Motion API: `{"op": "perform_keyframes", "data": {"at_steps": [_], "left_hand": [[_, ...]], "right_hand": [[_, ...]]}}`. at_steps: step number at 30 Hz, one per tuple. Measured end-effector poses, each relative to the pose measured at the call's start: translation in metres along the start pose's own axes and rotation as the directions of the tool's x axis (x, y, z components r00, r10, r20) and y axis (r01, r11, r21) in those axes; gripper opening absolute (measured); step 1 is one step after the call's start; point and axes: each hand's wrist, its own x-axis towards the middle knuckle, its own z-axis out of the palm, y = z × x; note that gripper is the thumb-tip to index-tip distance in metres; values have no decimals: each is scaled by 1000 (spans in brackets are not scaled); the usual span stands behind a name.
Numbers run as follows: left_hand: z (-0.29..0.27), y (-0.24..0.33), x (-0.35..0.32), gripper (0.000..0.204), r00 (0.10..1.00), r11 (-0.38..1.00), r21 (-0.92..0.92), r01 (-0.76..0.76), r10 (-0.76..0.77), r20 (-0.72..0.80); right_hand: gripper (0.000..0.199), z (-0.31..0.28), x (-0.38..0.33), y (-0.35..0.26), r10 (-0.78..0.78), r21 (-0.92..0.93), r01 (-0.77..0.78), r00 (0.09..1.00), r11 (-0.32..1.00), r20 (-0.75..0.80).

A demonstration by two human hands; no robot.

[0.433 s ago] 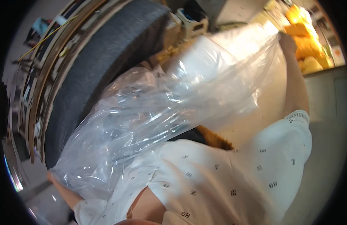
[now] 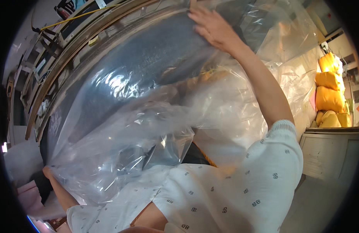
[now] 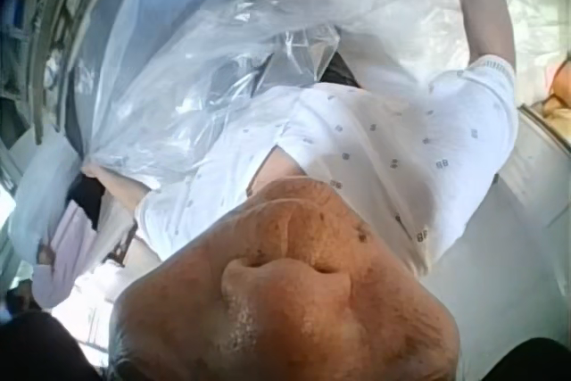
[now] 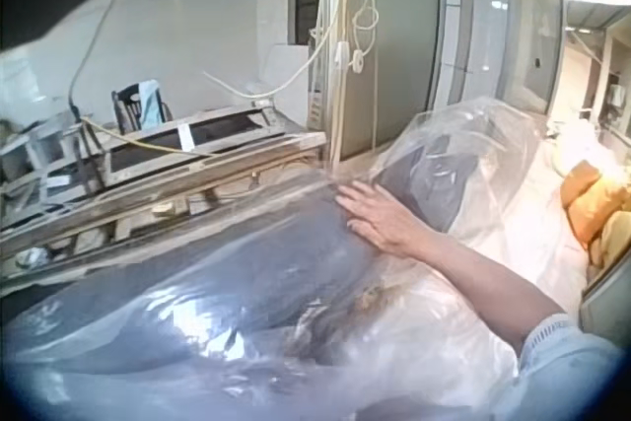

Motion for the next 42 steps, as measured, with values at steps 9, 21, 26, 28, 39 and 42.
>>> {"op": "perform_keyframes", "data": {"at_steps": [9, 21, 26, 28, 39, 42], "left_hand": [[-34, -72, 14, 39, 999, 1000, -30, 5, -4, 35], [4, 145, -14, 31, 752, 778, -628, -33, -394, -528], [16, 172, 0, 29, 575, 727, -685, 48, -581, -576], [18, 234, -30, 19, 782, 676, -734, 58, -488, -387], [-6, 217, -41, 15, 709, 522, -837, 166, -653, -266], [-20, 242, -61, 15, 736, 497, -861, 112, -624, -264]], "right_hand": [[52, 114, 39, 63, 342, 110, -351, 935, 930, 94], [30, 67, 113, -53, 340, 487, -355, 932, 798, 122], [20, 50, -19, -208, -762, 479, -842, 138, 246, 632], [30, 45, -69, -240, -715, 189, -941, -72, 280, 696], [39, 11, -126, -206, 308, 173, -339, 934, 925, 184], [27, 37, -160, -241, 74, 516, -596, 696, 616, 715]]}}
